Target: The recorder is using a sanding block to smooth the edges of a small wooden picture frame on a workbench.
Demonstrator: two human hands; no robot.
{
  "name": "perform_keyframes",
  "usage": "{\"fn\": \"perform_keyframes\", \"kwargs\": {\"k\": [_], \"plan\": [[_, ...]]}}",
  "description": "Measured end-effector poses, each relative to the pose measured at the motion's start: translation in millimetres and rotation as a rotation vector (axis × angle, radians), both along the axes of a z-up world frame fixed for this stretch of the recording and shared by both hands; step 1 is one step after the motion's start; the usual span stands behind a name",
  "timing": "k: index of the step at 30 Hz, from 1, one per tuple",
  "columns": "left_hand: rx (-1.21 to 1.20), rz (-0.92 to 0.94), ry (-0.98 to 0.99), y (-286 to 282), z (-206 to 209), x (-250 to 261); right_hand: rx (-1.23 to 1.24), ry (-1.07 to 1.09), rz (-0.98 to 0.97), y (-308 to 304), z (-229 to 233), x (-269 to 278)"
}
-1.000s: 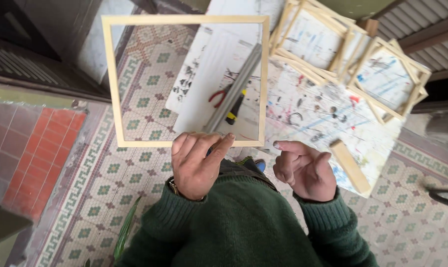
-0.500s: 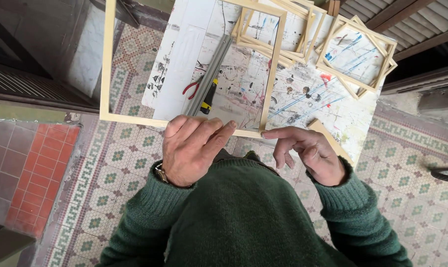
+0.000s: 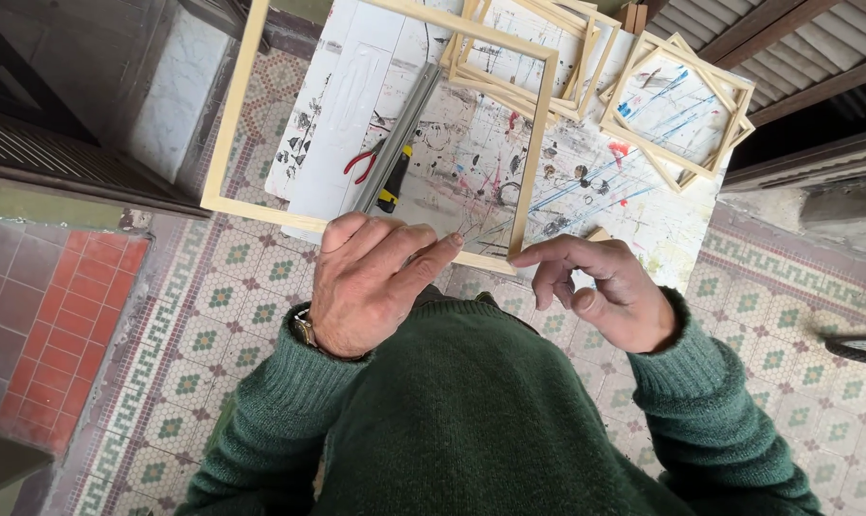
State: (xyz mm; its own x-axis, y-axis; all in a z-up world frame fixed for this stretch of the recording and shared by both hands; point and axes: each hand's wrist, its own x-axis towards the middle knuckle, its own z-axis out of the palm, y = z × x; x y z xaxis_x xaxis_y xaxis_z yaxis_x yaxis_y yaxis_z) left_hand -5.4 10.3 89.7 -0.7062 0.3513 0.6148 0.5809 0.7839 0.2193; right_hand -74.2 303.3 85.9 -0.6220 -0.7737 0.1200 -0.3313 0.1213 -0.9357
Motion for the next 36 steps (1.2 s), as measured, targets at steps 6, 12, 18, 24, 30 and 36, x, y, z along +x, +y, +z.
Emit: {"fn": "perform_keyframes", "kwargs": {"k": [6, 12, 18, 24, 30, 36], "plan": [[0.023, 0.003, -0.012, -1.5, -1.3, 2.0, 0.046, 0.149, -0.025, 10.4, -1.9, 6.8], [0.033, -0.016, -0.014, -2.5, 1.6, 2.2, 0.05, 0.157, -0.066, 5.2, 4.7, 8.9], [0.055, -0.028, -0.028, -6.4, -0.1, 2.1, 0.074, 0.224, -0.064, 5.3, 2.7, 8.6], [0.074, -0.031, -0.047, -10.6, -0.7, 1.8, 0.075, 0.355, -0.079, -13.7, 17.9, 7.5], [0.083, -0.024, -0.051, -13.0, -0.6, 3.5, 0.045, 0.389, -0.026, -5.1, 5.1, 5.1], [0.08, -0.037, -0.04, -15.8, -2.1, 3.6, 0.053, 0.321, -0.024, -14.3, 10.0, 2.3]]}}
